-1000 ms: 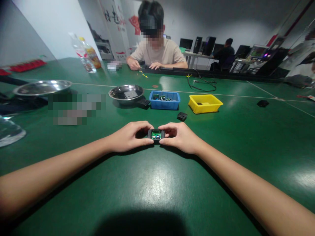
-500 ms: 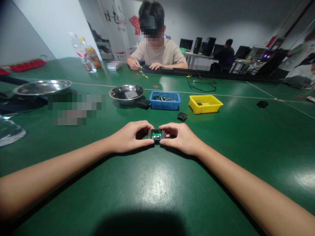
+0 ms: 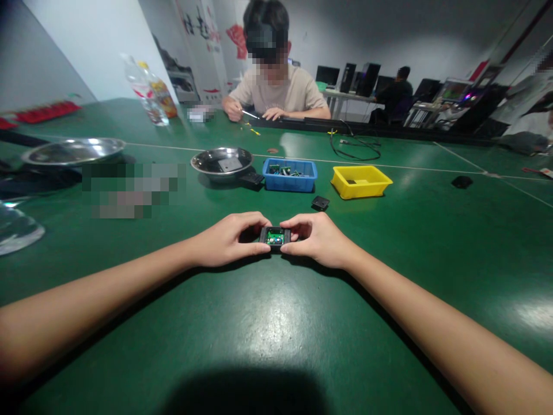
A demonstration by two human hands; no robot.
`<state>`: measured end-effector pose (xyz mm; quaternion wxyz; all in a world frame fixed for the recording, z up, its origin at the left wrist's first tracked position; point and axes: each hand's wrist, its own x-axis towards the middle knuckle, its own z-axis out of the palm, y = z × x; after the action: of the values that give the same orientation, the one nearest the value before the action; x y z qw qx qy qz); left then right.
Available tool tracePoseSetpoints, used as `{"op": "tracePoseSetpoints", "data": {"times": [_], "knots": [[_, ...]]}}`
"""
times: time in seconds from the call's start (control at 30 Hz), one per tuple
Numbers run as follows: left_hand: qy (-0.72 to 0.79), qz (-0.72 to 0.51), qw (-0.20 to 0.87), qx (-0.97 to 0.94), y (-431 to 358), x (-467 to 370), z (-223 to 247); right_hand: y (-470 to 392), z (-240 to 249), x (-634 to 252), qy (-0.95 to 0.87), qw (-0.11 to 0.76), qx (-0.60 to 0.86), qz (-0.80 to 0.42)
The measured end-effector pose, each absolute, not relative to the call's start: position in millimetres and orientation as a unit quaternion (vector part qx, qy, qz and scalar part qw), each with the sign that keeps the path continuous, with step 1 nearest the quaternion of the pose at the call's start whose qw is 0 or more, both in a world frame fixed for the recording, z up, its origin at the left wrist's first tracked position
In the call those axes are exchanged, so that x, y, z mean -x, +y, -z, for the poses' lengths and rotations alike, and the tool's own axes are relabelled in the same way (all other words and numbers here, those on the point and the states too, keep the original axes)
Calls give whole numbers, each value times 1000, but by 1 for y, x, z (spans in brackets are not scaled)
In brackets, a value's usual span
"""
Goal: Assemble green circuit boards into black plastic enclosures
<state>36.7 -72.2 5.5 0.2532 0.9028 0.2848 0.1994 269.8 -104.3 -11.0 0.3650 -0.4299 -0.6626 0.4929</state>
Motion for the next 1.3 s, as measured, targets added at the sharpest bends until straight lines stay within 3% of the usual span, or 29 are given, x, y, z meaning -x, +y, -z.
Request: {"op": "tracePoseSetpoints", "data": {"times": [0.4, 0.83, 1.07, 1.17, 1.3], "knots": [[295, -228, 227, -900, -73, -36, -2, -108, 9, -269, -650, 361, 433, -510], [263, -230, 190, -917, -77, -34, 0, -120, 7, -272, -805, 358, 390, -269], [270, -225, 196, -915, -77, -37, 0, -123, 4, -265, -823, 379, 373, -197], [278, -228, 194, -913, -76, -37, 0, -122, 5, -266, -806, 400, 381, -213], [311, -232, 201, -899, -74, -38, 0, -114, 11, -275, -720, 457, 409, -324]]}}
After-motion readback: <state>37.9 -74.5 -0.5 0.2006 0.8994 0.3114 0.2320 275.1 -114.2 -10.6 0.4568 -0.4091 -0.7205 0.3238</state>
